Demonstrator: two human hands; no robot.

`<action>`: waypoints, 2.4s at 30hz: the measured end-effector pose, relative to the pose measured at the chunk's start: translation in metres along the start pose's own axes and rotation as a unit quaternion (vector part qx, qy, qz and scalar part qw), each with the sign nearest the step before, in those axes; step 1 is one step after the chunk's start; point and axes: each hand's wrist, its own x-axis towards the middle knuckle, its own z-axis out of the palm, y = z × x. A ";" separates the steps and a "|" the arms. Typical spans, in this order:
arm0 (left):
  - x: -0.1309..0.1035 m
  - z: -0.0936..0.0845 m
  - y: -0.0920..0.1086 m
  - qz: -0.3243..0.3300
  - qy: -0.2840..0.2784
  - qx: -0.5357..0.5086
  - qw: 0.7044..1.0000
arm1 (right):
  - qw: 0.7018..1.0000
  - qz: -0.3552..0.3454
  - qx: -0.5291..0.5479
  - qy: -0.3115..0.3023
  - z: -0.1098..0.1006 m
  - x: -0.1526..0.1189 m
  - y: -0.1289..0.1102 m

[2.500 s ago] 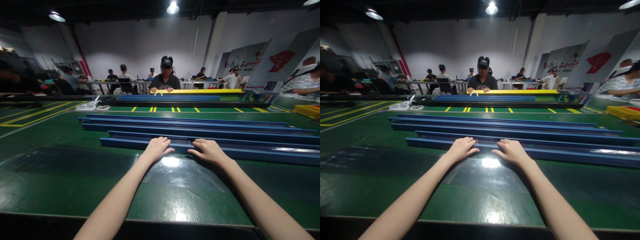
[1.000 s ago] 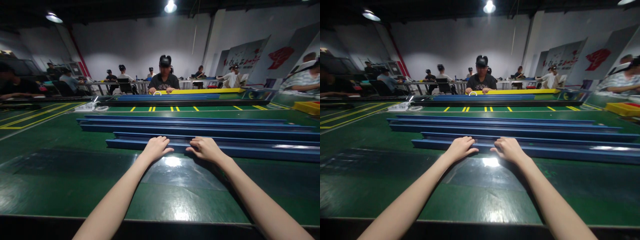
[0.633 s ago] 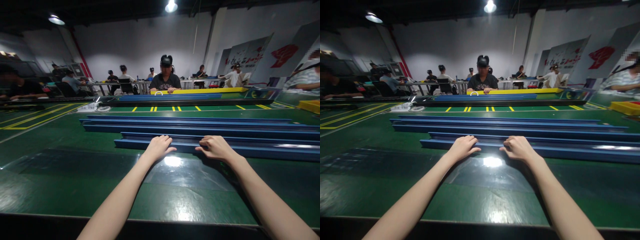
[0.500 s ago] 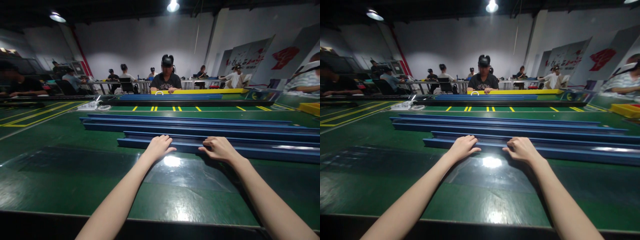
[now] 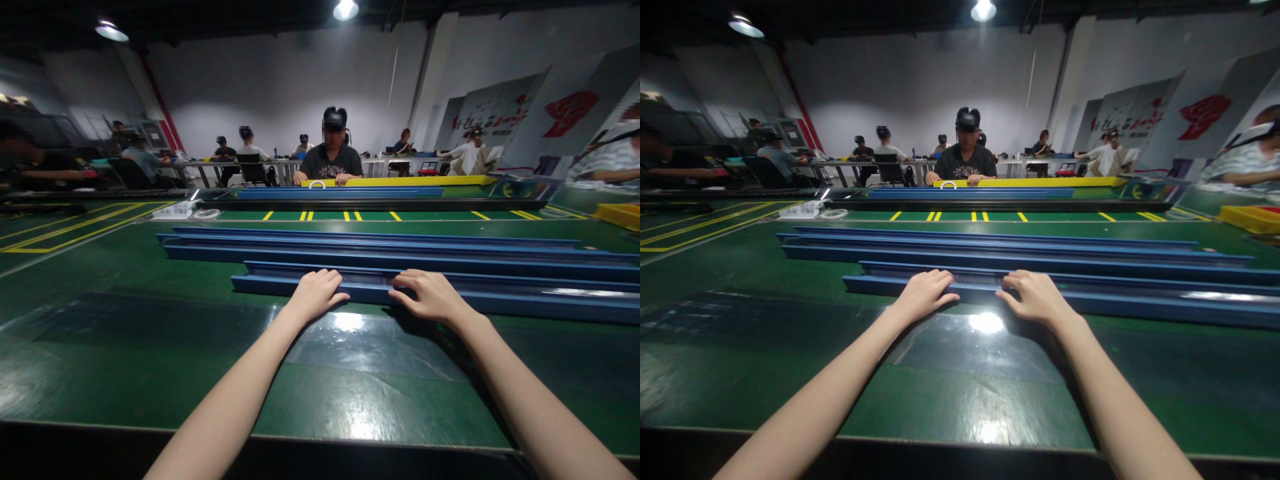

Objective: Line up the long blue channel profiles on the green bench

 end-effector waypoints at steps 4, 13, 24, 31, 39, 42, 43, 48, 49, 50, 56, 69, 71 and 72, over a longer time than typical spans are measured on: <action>0.000 0.000 0.000 -0.001 0.004 -0.005 1.000 | 1.000 -0.005 -0.007 -0.008 0.004 0.001 -0.003; 0.000 -0.002 0.001 -0.005 0.011 0.009 1.000 | 1.000 -0.007 -0.002 -0.027 0.008 0.002 -0.004; 0.000 -0.004 0.002 -0.030 0.051 0.018 0.998 | 0.999 -0.003 -0.001 -0.040 0.005 0.003 -0.004; 0.001 -0.008 0.003 -0.066 0.070 0.010 0.995 | 0.999 0.004 -0.010 -0.053 0.002 0.003 -0.006; 0.003 -0.009 0.002 -0.088 0.055 -0.010 0.995 | 0.998 0.002 -0.020 -0.054 0.006 0.003 -0.005; 0.004 -0.010 0.001 -0.096 0.047 -0.017 0.994 | 0.998 0.002 -0.019 -0.052 0.006 0.003 -0.005; 0.005 -0.010 0.001 -0.101 0.044 -0.021 0.994 | 0.998 0.002 -0.018 -0.052 0.006 0.003 -0.005; 0.006 -0.011 0.000 -0.121 0.028 -0.037 0.992 | 0.998 0.003 -0.014 -0.054 0.005 0.004 -0.005; 0.006 -0.011 0.000 -0.122 0.026 -0.039 0.991 | 0.998 0.003 -0.014 -0.054 0.005 0.004 -0.005; 0.006 -0.011 0.000 -0.123 0.024 -0.040 0.991 | 0.998 0.004 -0.014 -0.054 0.005 0.004 -0.005; 0.006 -0.008 -0.001 -0.112 0.013 -0.035 0.993 | 0.999 0.002 -0.013 -0.052 0.005 0.002 -0.006; 0.003 -0.003 -0.002 -0.079 -0.003 -0.014 0.997 | 0.998 0.006 -0.012 -0.058 0.004 0.004 -0.007; 0.003 -0.003 -0.001 -0.067 -0.004 -0.012 0.998 | 0.998 0.006 -0.012 -0.056 0.004 0.004 -0.007; 0.003 -0.003 -0.001 -0.062 -0.005 -0.011 0.998 | 0.998 0.006 -0.013 -0.056 0.004 0.004 -0.007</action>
